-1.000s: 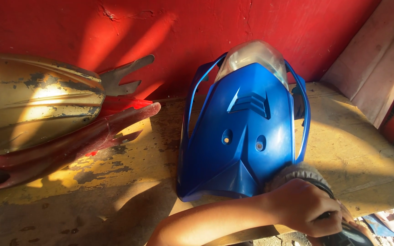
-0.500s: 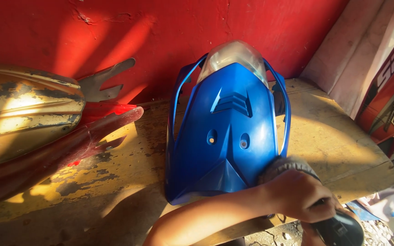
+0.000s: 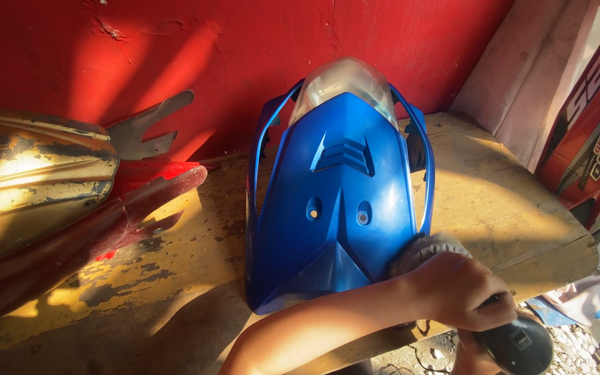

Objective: The person uses a handheld electric polisher with a buffing pad to polish the surface of a blue motorcycle fairing. The fairing is placed on a wooden workbench next to other motorcycle parts, including a gold and a red fairing. The person moves the polisher across the blue fairing's surface, focusing on different areas to smooth and shine the paint.

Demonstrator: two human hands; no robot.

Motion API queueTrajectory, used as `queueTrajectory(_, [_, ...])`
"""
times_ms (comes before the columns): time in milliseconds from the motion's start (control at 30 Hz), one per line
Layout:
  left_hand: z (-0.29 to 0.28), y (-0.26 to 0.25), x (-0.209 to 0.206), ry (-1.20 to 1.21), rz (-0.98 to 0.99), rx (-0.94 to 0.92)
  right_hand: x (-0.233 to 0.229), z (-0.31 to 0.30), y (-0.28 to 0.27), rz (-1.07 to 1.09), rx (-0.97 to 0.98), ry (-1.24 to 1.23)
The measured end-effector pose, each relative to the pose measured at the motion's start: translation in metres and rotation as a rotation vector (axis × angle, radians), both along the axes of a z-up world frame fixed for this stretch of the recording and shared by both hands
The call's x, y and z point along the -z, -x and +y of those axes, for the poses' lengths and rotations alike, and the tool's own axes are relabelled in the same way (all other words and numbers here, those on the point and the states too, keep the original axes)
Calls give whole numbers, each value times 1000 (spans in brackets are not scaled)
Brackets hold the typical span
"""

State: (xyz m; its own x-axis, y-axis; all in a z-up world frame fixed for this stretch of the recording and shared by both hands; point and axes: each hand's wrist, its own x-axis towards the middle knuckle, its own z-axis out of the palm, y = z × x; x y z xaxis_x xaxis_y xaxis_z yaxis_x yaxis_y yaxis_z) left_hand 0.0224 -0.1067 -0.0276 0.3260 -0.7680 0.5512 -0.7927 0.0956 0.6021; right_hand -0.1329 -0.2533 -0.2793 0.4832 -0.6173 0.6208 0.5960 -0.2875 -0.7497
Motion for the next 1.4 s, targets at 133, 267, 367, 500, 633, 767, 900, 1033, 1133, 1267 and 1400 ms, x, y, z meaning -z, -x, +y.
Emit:
queueTrajectory(133, [22, -9, -15, -30, -43, -66, -87, 22, -78, -13, 12, -28])
queueTrajectory(267, [36, -6, -20, 17, 33, -98, -99, 31, -83, -26, -70, -5])
queueTrajectory(367, [27, -6, -13, 61, 48, -22, -107, 33, -91, -47, -88, -18])
queueTrajectory(500, [17, -16, -20, 13, 35, 8, -121, 35, -103, -91, -118, -32])
queueTrajectory(633, [25, -31, -36, 18, 54, 12, -132, 35, -110, -123, -149, -48])
queueTrajectory(767, [56, -26, -58, 61, 30, -117, -145, 45, -105, -111, -164, -68])
queueTrajectory(900, [59, -24, -55, 130, 15, -134, -167, 50, -104, -85, -136, 130])
queueTrajectory(1033, [42, -29, -57, 74, 67, -51, -127, 18, -112, 26, -163, 13])
queueTrajectory(1133, [42, -35, -65, 67, 9, -90, -120, 12, -114, 103, -125, -85])
queueTrajectory(1267, [71, -41, -78, 125, 1, -180, -214, 69, -120, 46, -164, 44])
queueTrajectory(1400, [92, -37, -79, 183, 19, -204, -236, 82, -112, -135, -107, 348])
